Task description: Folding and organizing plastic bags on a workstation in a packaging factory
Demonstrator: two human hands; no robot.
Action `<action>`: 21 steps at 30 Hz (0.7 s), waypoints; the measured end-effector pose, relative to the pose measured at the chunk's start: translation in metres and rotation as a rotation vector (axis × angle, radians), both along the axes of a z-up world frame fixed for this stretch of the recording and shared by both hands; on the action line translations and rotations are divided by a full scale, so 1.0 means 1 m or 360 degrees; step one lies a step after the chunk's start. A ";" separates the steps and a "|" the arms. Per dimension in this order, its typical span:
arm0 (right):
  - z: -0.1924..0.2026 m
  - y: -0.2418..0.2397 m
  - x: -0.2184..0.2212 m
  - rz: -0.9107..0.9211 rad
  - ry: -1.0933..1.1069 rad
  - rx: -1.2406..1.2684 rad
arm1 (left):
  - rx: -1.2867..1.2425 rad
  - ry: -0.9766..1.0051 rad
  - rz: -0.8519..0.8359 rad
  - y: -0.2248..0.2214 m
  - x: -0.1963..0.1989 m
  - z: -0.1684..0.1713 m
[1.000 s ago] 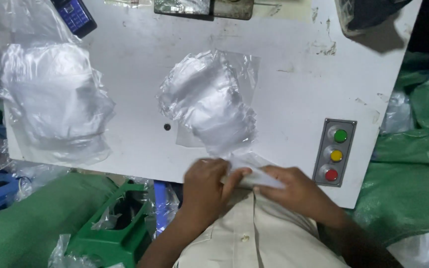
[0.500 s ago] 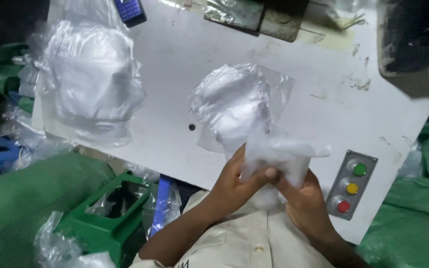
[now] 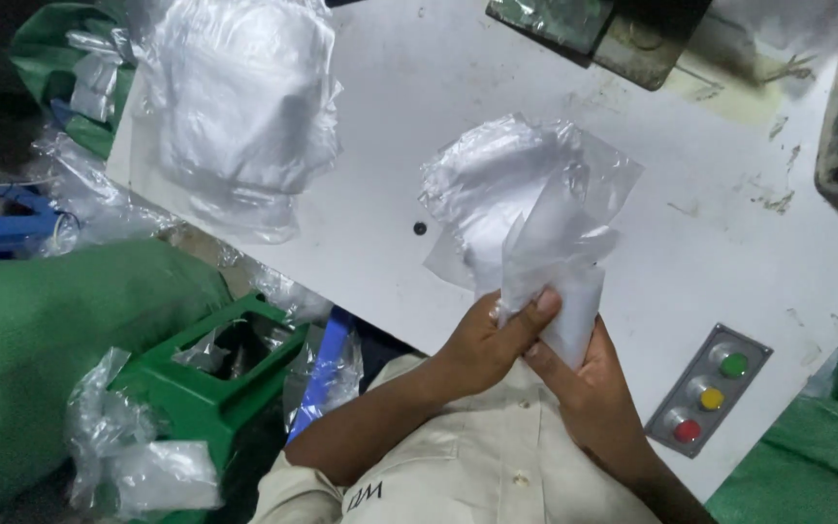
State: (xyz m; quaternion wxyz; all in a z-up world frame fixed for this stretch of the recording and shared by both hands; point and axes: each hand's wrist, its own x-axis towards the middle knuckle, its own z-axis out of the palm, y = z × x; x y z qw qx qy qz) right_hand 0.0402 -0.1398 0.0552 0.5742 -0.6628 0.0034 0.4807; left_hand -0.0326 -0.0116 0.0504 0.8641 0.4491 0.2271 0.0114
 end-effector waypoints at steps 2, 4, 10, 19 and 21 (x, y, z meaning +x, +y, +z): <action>-0.009 -0.003 0.000 -0.0035 0.0058 0.0027 | 0.0164 -0.0093 -0.0058 0.006 0.002 0.003; -0.015 -0.005 0.002 -0.0068 0.0142 0.0028 | 0.0304 -0.0160 -0.0111 0.011 0.004 0.004; -0.006 0.000 0.007 0.0026 -0.0066 -0.0438 | 0.0152 -0.0136 0.0165 0.039 0.002 -0.002; -0.020 -0.036 0.032 0.0215 0.0091 -0.0730 | 0.0557 -0.0001 0.1165 0.112 0.016 -0.034; -0.033 -0.053 0.033 -0.0368 0.0262 -0.0350 | 0.0715 0.0227 0.0926 0.122 0.016 -0.039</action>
